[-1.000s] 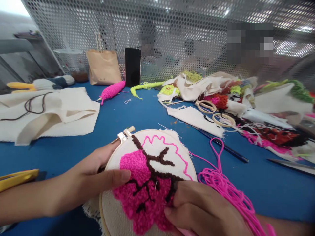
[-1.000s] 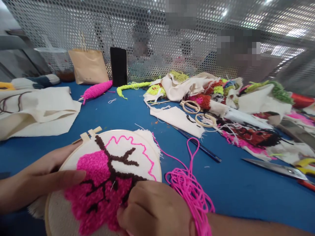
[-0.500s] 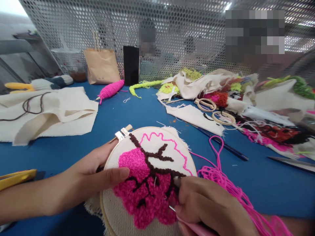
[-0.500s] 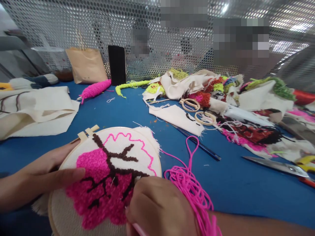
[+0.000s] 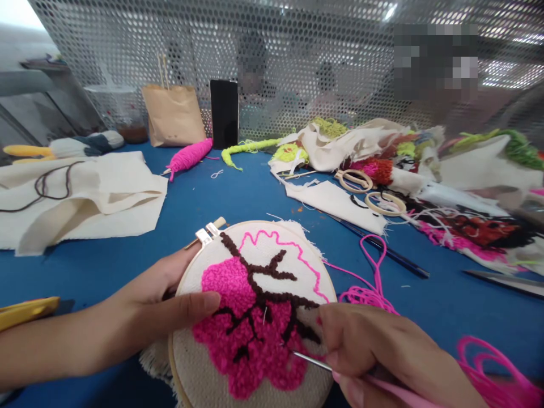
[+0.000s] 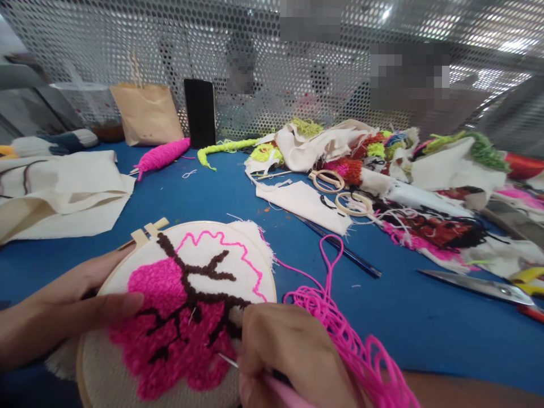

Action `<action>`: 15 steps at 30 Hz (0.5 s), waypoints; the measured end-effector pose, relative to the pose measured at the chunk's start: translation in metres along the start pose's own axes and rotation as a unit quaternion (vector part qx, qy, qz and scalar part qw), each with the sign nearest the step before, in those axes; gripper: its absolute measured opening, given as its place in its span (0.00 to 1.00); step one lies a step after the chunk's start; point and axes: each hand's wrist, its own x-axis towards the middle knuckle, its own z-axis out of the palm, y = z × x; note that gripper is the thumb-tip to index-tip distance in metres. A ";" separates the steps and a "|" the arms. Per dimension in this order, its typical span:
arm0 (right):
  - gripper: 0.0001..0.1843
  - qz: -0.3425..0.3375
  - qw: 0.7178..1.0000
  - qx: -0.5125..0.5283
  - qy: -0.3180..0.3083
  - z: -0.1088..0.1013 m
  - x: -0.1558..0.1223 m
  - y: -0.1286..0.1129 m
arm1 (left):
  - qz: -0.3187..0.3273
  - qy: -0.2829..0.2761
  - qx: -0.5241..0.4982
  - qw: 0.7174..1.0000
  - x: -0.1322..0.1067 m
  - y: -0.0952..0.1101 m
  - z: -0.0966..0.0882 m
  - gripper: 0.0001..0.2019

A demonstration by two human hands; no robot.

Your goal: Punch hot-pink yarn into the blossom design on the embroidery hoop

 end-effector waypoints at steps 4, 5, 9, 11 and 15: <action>0.11 0.006 1.000 0.003 -0.025 -0.003 -0.004 0.002 | 0.029 -0.041 0.039 0.998 0.003 -0.004 -0.006 0.27; 0.12 0.008 1.000 0.000 -0.024 -0.004 -0.005 0.003 | 0.033 -0.044 0.046 0.997 0.003 -0.005 -0.008 0.28; 0.12 0.020 1.000 -0.017 -0.007 -0.002 -0.006 0.002 | 0.040 -0.041 0.078 0.995 0.003 -0.008 -0.011 0.28; 0.11 0.022 0.999 -0.022 -0.035 0.000 -0.005 0.001 | 0.055 -0.043 0.107 0.992 0.003 -0.008 -0.012 0.29; 0.11 -0.012 0.986 -0.082 -0.148 0.003 -0.005 0.002 | 0.068 -0.062 0.122 0.988 0.001 -0.006 -0.011 0.30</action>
